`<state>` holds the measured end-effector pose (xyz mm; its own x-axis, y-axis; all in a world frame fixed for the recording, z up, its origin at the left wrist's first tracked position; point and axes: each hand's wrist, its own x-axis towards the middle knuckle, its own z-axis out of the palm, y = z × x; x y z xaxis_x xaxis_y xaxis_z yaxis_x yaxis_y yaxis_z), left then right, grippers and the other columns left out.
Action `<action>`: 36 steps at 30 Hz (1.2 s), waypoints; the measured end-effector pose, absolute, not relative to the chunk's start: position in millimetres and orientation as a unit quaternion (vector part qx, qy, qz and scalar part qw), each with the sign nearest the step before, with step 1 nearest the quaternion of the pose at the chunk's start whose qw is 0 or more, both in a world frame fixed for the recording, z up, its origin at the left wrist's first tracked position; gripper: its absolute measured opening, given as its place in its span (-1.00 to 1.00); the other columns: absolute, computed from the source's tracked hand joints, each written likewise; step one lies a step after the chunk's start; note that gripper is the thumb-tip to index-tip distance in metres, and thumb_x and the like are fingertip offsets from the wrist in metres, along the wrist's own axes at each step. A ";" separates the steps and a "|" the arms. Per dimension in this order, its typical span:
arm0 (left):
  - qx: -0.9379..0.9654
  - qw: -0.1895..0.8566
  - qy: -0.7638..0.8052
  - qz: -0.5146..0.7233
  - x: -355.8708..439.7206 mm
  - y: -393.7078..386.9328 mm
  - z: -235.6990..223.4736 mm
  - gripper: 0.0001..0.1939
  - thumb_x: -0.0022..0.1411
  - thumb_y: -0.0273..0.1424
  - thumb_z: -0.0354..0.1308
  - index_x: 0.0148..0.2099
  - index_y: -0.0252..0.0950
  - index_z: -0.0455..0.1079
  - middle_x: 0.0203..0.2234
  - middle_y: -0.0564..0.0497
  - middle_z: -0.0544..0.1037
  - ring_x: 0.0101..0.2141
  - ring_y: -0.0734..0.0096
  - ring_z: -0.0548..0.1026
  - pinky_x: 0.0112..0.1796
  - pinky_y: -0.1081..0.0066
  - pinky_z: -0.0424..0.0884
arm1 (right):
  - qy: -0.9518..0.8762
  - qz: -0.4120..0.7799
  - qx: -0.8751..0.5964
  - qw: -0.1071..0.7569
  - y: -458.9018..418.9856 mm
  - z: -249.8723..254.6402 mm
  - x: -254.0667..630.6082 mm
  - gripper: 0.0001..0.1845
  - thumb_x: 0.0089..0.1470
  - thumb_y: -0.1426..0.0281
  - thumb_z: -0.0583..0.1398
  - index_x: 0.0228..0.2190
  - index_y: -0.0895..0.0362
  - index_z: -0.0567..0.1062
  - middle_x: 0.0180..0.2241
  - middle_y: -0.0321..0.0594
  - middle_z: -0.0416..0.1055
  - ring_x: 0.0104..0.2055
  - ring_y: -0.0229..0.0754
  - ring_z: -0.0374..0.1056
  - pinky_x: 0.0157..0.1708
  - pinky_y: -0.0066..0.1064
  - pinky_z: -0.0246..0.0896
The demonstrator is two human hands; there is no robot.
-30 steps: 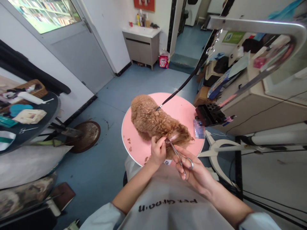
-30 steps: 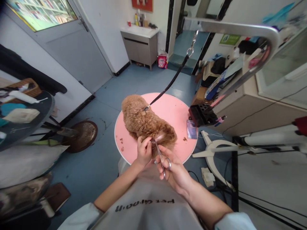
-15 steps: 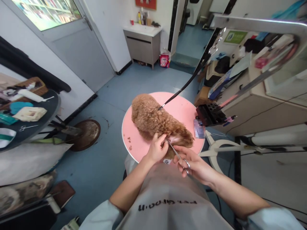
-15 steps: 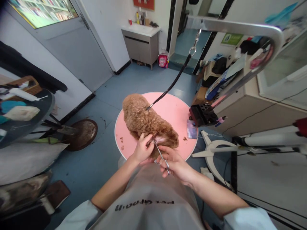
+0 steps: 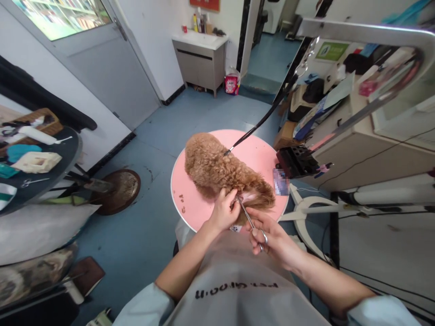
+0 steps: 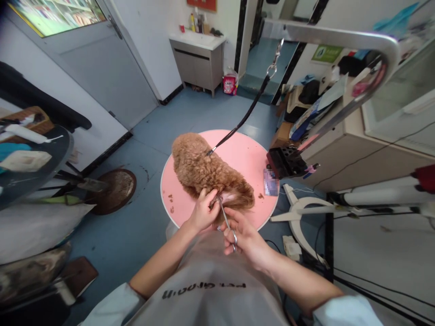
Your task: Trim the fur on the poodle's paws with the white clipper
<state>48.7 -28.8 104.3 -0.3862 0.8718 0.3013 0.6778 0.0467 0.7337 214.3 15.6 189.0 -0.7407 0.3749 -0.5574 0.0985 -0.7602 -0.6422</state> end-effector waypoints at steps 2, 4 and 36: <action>0.546 0.113 0.715 0.422 49.6 -28.5 103.6 -0.64 0.16 -0.52 -0.01 0.02 -0.38 0.34 -0.28 -0.13 0.35 -0.26 0.30 0.43 -0.22 0.31 0.44 | -0.345 0.870 -0.345 0.069 14.4 189.0 219.5 -0.32 -0.17 0.31 0.40 0.00 -0.01 0.29 -0.31 -0.32 0.34 -0.54 -0.42 0.27 -0.62 -0.55 0.29; 0.552 0.109 0.714 0.417 50.9 -27.8 103.5 -0.64 0.17 -0.52 -0.03 0.02 -0.37 0.34 -0.26 -0.14 0.36 -0.24 0.29 0.43 -0.20 0.29 0.44 | -0.351 0.865 -0.352 0.064 15.0 188.4 223.9 -0.34 -0.15 0.29 0.38 0.00 -0.01 0.30 -0.32 -0.32 0.34 -0.53 -0.41 0.27 -0.65 -0.56 0.27; 0.566 0.098 0.730 0.370 59.4 -16.4 100.8 -0.62 0.21 -0.46 -0.03 0.06 -0.42 0.33 -0.25 -0.19 0.38 -0.24 0.21 0.44 -0.20 0.25 0.44 | -0.321 0.858 -0.383 0.121 22.8 182.7 221.2 -0.38 -0.18 0.29 0.39 -0.05 0.05 0.35 -0.35 -0.30 0.36 -0.51 -0.37 0.30 -0.62 -0.54 0.30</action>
